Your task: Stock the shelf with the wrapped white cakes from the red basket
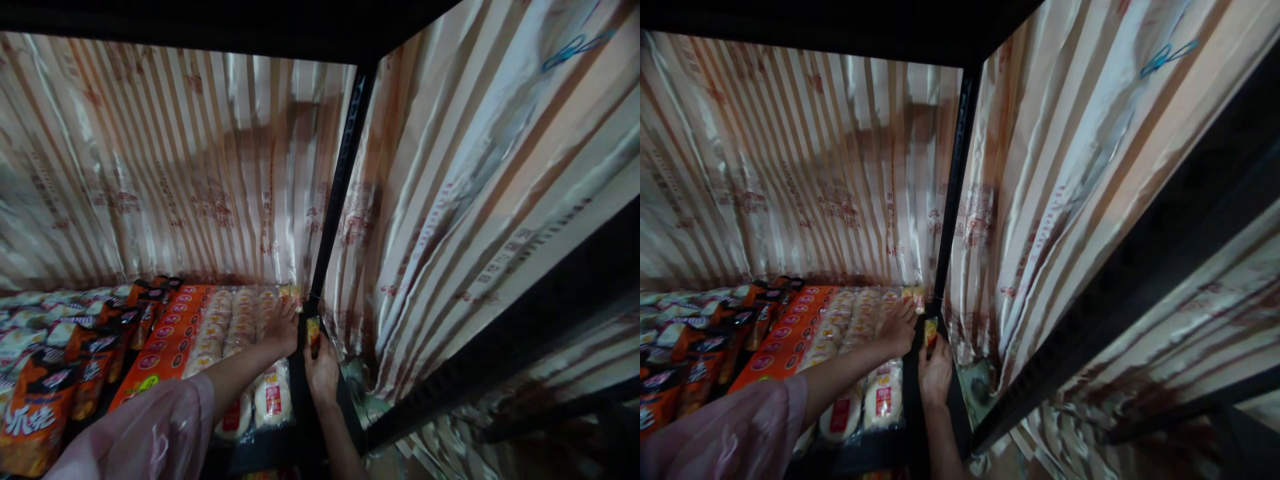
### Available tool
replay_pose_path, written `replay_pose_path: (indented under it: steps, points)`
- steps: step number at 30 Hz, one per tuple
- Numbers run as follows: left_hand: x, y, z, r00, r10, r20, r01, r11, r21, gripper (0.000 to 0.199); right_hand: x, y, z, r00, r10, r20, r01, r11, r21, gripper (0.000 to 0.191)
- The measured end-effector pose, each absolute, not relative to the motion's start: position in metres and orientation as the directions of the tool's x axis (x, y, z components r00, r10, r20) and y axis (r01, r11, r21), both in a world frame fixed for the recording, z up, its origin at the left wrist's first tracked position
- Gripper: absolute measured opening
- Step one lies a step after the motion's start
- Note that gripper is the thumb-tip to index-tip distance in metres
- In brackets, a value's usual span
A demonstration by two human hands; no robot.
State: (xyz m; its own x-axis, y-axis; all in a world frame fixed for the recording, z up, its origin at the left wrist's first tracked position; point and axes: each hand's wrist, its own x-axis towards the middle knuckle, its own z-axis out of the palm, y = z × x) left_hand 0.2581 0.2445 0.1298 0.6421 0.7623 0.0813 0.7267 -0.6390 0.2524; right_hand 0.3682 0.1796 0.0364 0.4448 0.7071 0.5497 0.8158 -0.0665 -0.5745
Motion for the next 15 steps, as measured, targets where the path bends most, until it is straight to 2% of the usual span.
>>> replay_pose_path:
  steps: [2, 4, 15]
  points:
    - [0.261, 0.253, 0.127, 0.67, 0.742, 0.013, 0.74, -0.67, 0.063, 0.05, 0.37, 0.187, 0.037, 0.46, 0.692, 0.556, 0.821, -0.093, -0.564, 0.054]
    - [0.264, 0.26, 0.121, 0.687, 0.727, 0.004, 0.726, -0.687, -0.035, 0.05, 0.372, 0.193, 0.038, 0.473, 0.686, 0.553, 0.822, -0.118, -0.556, 0.052]
    - [0.266, 0.304, 0.083, 0.73, 0.675, 0.108, 0.682, -0.71, -0.175, 0.039, 0.373, 0.233, 0.039, 0.486, 0.691, 0.535, 0.825, -0.162, -0.541, 0.047]
